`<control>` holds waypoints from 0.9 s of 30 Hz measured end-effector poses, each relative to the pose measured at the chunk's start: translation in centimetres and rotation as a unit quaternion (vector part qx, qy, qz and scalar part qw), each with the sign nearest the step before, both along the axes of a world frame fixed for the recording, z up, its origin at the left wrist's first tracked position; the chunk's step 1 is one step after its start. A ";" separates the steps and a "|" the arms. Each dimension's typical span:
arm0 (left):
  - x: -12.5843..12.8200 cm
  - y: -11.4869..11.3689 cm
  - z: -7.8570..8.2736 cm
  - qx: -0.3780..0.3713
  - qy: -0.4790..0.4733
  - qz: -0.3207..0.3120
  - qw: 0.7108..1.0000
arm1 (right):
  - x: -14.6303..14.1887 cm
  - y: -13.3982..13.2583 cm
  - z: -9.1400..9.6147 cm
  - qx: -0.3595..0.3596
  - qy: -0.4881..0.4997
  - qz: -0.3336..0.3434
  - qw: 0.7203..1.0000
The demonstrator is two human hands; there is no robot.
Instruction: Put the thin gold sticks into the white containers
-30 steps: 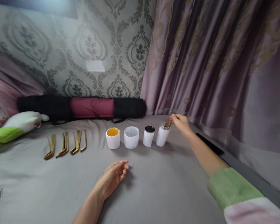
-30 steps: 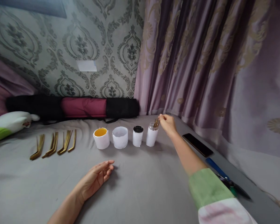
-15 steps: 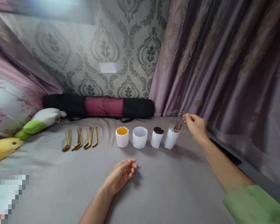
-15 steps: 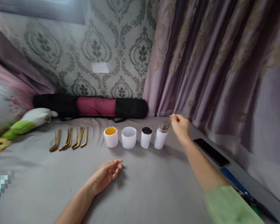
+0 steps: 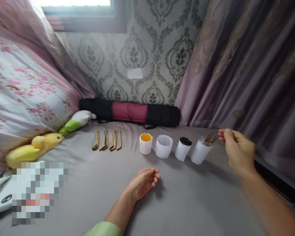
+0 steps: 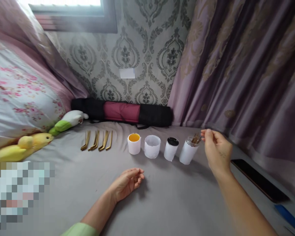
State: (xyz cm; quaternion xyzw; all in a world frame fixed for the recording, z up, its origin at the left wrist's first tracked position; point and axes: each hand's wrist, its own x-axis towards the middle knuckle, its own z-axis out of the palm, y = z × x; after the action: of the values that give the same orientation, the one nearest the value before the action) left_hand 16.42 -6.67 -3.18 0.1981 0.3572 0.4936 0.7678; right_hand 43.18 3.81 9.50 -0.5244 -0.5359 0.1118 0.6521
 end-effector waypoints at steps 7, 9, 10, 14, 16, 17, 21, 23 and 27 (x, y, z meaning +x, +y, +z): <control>0.0 0.0 0.4 -0.008 0.012 0.008 1.000 | -2.6 -3.1 -0.9 -0.025 0.057 0.031 0.998; 0.0 0.0 0.5 -0.013 0.016 0.010 1.000 | -3.3 -3.6 -1.3 -0.035 0.069 0.038 0.996; 0.0 0.0 0.5 -0.014 0.017 0.011 1.000 | -3.5 -3.8 -1.5 -0.039 0.074 0.041 0.996; 0.0 0.0 0.5 -0.008 0.017 0.011 1.000 | -4.4 -4.6 -2.2 -0.056 0.084 0.054 0.993; 0.0 0.0 0.5 -0.007 0.018 0.011 1.000 | -4.9 -5.0 -2.5 -0.066 0.089 0.060 0.992; 0.0 0.0 0.4 -0.008 0.018 0.010 1.000 | -5.1 -5.1 -2.7 -0.071 0.092 0.063 0.991; -0.1 0.0 0.3 -0.002 0.014 0.009 1.000 | -6.3 -5.7 -3.5 -0.099 0.096 0.086 0.987; -0.1 0.0 0.2 -0.001 0.011 0.008 1.000 | -7.0 -6.0 -4.1 -0.120 0.092 0.103 0.983; -0.1 0.0 0.2 -0.002 0.010 0.007 1.000 | -8.6 -6.2 -5.9 -0.169 0.073 0.143 0.972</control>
State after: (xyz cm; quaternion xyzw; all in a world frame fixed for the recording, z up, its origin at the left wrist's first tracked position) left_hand 16.28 -6.63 -2.99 0.1992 0.3671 0.4963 0.7611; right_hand 34.59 -2.44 3.57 -0.5350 -0.5295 0.3312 0.5689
